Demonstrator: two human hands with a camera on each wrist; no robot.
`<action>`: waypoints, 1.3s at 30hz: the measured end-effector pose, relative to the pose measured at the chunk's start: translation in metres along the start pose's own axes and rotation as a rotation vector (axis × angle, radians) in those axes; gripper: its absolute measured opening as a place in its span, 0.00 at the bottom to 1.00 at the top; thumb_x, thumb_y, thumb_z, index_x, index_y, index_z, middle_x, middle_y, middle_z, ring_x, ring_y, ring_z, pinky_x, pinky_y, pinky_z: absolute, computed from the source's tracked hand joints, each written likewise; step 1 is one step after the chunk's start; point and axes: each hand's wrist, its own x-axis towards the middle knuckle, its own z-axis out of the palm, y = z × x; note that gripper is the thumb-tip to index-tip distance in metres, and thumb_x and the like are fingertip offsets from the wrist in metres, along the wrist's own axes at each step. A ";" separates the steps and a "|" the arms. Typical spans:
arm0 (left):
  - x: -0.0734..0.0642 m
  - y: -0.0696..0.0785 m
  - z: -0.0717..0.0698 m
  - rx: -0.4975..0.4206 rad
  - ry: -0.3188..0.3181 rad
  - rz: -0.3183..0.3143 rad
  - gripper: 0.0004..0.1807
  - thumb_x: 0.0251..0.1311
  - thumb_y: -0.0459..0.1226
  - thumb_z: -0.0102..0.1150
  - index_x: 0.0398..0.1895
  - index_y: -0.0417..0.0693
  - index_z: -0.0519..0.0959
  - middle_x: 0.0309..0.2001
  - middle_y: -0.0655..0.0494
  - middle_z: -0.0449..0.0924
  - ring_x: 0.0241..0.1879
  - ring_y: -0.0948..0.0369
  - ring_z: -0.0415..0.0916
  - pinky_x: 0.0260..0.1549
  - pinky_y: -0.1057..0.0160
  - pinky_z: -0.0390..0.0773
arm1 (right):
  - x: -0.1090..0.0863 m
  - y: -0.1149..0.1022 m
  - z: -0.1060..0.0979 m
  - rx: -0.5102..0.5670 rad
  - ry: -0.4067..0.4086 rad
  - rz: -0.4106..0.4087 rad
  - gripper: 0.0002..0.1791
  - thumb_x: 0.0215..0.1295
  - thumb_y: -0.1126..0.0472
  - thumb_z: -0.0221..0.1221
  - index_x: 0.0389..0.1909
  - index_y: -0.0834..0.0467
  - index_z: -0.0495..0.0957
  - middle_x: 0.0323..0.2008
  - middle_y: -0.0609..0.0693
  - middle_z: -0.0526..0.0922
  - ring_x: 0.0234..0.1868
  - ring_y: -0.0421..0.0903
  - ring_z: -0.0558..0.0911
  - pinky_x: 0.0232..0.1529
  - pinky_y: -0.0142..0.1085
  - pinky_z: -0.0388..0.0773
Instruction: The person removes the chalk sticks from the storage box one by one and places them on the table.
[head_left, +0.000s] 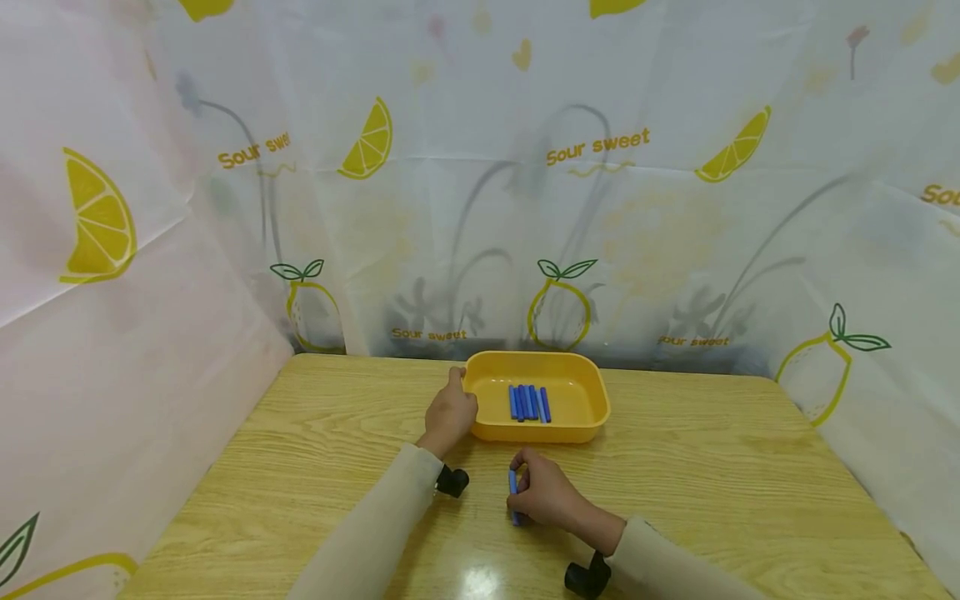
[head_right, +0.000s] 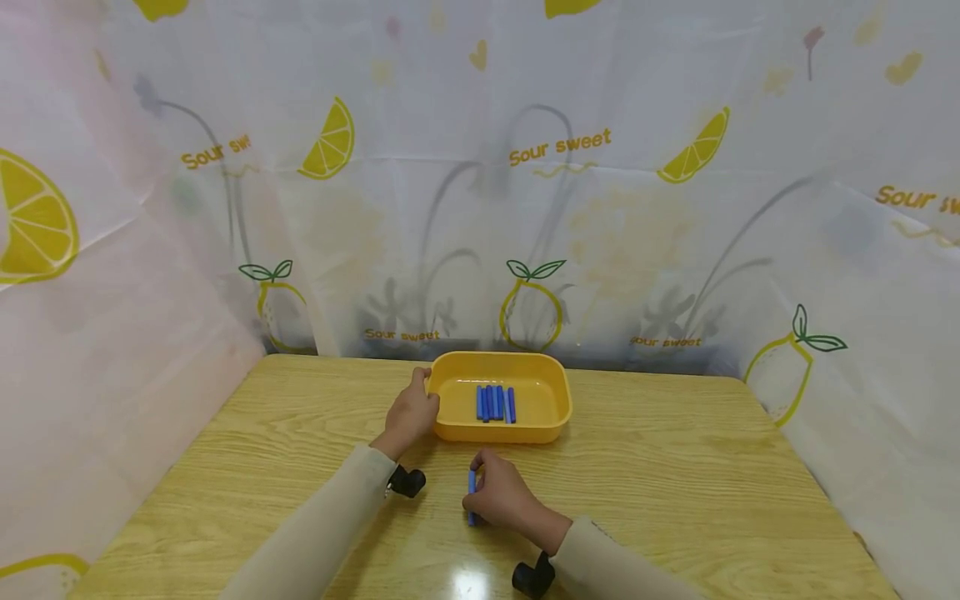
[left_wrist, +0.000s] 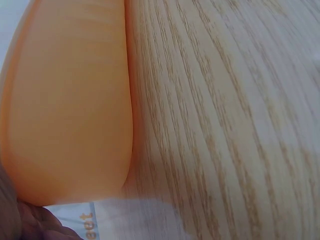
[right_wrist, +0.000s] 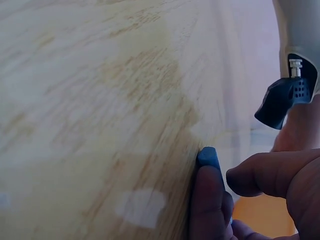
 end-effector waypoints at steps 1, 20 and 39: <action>0.000 0.000 0.000 0.000 -0.002 -0.001 0.27 0.66 0.36 0.42 0.70 0.51 0.58 0.13 0.55 0.65 0.11 0.60 0.55 0.14 0.64 0.57 | 0.000 0.000 -0.001 0.004 -0.001 0.002 0.22 0.49 0.68 0.65 0.46 0.64 0.70 0.25 0.51 0.74 0.22 0.42 0.73 0.21 0.34 0.71; 0.005 -0.003 0.001 -0.003 -0.018 0.000 0.28 0.67 0.36 0.42 0.71 0.52 0.56 0.11 0.56 0.64 0.11 0.61 0.53 0.13 0.64 0.56 | 0.000 -0.005 -0.032 0.055 -0.071 -0.024 0.13 0.59 0.62 0.62 0.43 0.63 0.76 0.28 0.52 0.77 0.20 0.45 0.78 0.22 0.40 0.79; 0.001 0.000 -0.001 0.013 -0.009 -0.014 0.28 0.66 0.36 0.42 0.70 0.52 0.57 0.13 0.55 0.66 0.12 0.60 0.57 0.15 0.64 0.58 | 0.019 -0.024 -0.069 0.047 -0.007 -0.123 0.14 0.58 0.63 0.63 0.44 0.63 0.80 0.30 0.53 0.82 0.30 0.60 0.81 0.24 0.41 0.80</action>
